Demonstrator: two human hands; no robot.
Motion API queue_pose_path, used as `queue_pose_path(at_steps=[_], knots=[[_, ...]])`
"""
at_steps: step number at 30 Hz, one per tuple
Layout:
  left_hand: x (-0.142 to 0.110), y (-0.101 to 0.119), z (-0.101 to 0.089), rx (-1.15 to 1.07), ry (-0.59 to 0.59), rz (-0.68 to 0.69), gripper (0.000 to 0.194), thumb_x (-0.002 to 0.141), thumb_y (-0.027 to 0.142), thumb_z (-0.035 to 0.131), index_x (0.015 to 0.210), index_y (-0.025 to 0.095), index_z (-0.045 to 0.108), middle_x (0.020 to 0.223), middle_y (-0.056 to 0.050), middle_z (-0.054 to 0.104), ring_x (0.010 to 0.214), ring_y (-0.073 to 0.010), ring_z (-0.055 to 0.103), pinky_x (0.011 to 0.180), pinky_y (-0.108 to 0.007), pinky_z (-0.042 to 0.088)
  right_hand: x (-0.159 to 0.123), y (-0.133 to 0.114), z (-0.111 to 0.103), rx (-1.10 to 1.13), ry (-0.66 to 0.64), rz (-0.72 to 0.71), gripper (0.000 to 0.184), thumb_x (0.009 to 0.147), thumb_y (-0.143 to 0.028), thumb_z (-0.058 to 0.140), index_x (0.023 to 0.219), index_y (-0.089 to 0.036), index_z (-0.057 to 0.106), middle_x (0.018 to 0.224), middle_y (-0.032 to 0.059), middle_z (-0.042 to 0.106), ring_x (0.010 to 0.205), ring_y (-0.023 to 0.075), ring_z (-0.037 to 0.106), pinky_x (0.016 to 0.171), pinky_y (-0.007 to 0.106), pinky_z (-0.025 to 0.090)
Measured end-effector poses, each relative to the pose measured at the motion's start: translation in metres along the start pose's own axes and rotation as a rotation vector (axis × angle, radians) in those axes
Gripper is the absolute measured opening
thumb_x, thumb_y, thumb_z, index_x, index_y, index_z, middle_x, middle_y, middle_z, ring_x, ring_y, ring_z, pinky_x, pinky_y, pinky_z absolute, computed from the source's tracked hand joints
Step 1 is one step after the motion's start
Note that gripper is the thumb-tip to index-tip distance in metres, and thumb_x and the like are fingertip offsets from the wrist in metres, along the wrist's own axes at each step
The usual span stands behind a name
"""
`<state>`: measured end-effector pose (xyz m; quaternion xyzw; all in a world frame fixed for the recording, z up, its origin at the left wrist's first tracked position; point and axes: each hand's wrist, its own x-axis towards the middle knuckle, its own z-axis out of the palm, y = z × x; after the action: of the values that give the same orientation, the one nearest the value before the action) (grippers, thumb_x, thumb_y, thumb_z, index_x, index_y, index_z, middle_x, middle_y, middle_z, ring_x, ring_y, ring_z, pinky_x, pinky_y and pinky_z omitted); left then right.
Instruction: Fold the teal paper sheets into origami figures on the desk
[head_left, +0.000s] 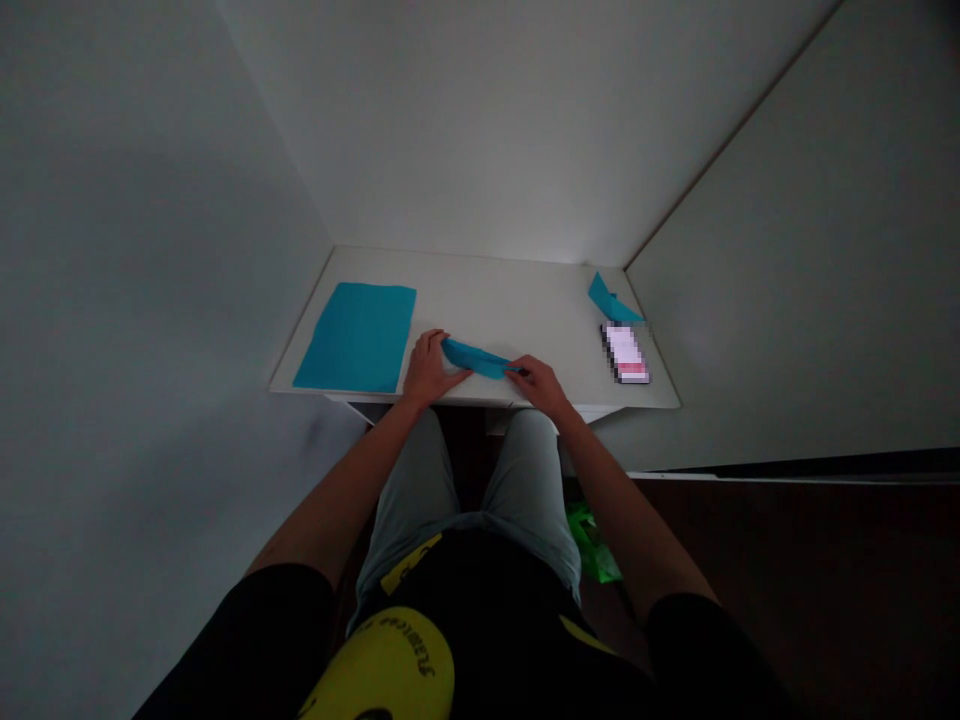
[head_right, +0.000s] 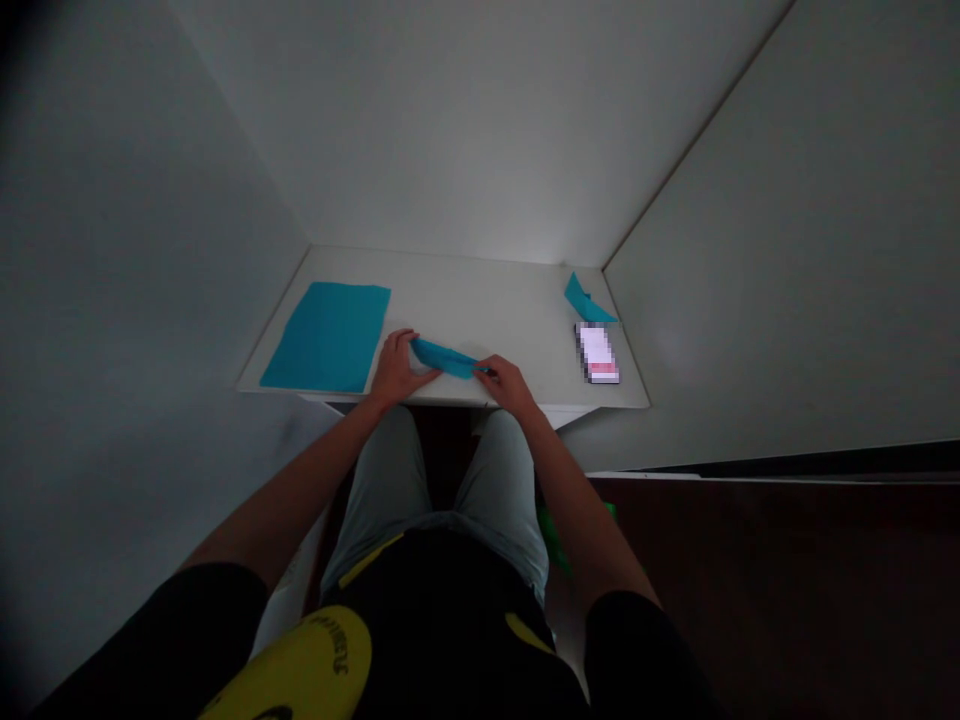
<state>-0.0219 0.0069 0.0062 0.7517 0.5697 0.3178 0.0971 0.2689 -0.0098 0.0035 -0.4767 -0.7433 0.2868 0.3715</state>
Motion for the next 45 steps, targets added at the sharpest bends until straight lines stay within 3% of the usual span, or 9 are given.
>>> queue_pose_path(at_steps=[4,7,16,24,29,34,37,41,45], knots=[[0.001,0.004,0.006,0.098,-0.044,-0.101,0.114,0.084,0.066,0.086,0.168,0.012,0.032,0.177,-0.028,0.036,0.167,-0.0421,0.034,0.136,-0.056,0.035,-0.012,-0.001,-0.028,-0.137,0.122,0.001,0.042,0.109,-0.058,0.057,0.112,-0.025,0.084,0.11,0.0116,0.08,0.098,0.0278,0.073,0.088,0.044,0.061],[0.0,0.005,0.009,0.157,-0.117,-0.119,0.106,0.089,0.073,0.076,0.168,0.012,0.037,0.181,-0.027,0.032,0.172,-0.0441,0.024,0.137,-0.062,0.031,-0.017,0.006,-0.055,-0.29,0.189,0.003,0.037,0.109,-0.051,0.059,0.11,-0.025,0.085,0.112,0.0114,0.082,0.092,0.0274,0.074,0.094,0.047,0.059],[0.0,0.003,0.008,0.158,-0.136,-0.094,0.086,0.096,0.071,0.066,0.16,0.015,0.052,0.174,-0.023,0.046,0.169,-0.0424,0.032,0.137,-0.063,0.031,-0.01,0.044,-0.138,-0.693,0.415,0.24,0.031,0.105,-0.036,0.059,0.116,-0.021,0.084,0.126,0.0163,0.08,0.108,0.0315,0.072,0.103,0.052,0.05],[0.001,0.006,0.005,0.172,-0.122,-0.104,0.083,0.098,0.066,0.064,0.161,0.015,0.049,0.174,-0.023,0.048,0.166,-0.0422,0.037,0.137,-0.061,0.033,0.036,0.058,-0.18,-0.812,0.337,0.524,0.038,0.102,-0.027,0.062,0.135,-0.017,0.079,0.152,0.0222,0.065,0.129,0.0383,0.059,0.108,0.059,0.044],[0.003,0.007,0.003,0.172,-0.141,-0.117,0.082,0.098,0.063,0.066,0.16,0.012,0.049,0.174,-0.023,0.047,0.167,-0.0406,0.036,0.137,-0.058,0.033,0.037,0.043,-0.146,-0.818,0.354,0.368,0.046,0.103,-0.03,0.063,0.147,-0.021,0.071,0.165,0.0243,0.047,0.135,0.0394,0.051,0.11,0.063,0.04],[0.002,0.013,-0.001,0.113,-0.127,-0.113,0.08,0.097,0.052,0.07,0.161,0.011,0.047,0.173,-0.022,0.048,0.168,-0.0385,0.035,0.138,-0.055,0.032,0.011,0.018,-0.047,-0.621,0.201,0.11,0.04,0.104,-0.039,0.065,0.139,-0.025,0.074,0.152,0.0189,0.055,0.122,0.0343,0.06,0.106,0.056,0.049],[-0.006,0.004,-0.019,0.102,-0.077,-0.055,0.076,0.098,0.049,0.07,0.161,0.014,0.047,0.175,-0.02,0.046,0.17,-0.0363,0.031,0.14,-0.055,0.027,0.0,0.01,-0.001,-0.478,0.125,0.042,0.037,0.104,-0.041,0.064,0.134,-0.023,0.076,0.141,0.0181,0.059,0.12,0.0335,0.062,0.108,0.054,0.052],[-0.033,-0.037,-0.062,0.201,-0.037,-0.091,0.087,0.097,0.059,0.07,0.166,0.013,0.042,0.179,-0.022,0.039,0.172,-0.0406,0.025,0.139,-0.062,0.024,0.0,0.016,0.012,-0.34,0.105,-0.013,0.038,0.104,-0.044,0.063,0.13,-0.021,0.076,0.135,0.0185,0.059,0.119,0.0331,0.064,0.112,0.054,0.055],[-0.071,-0.074,-0.098,0.303,-0.218,-0.124,0.099,0.089,0.058,0.079,0.169,0.011,0.044,0.176,-0.025,0.043,0.168,-0.0445,0.035,0.135,-0.063,0.032,0.002,0.019,0.007,-0.238,0.125,0.046,0.043,0.105,-0.054,0.062,0.129,-0.02,0.075,0.128,0.0171,0.06,0.101,0.0288,0.067,0.094,0.049,0.063]])
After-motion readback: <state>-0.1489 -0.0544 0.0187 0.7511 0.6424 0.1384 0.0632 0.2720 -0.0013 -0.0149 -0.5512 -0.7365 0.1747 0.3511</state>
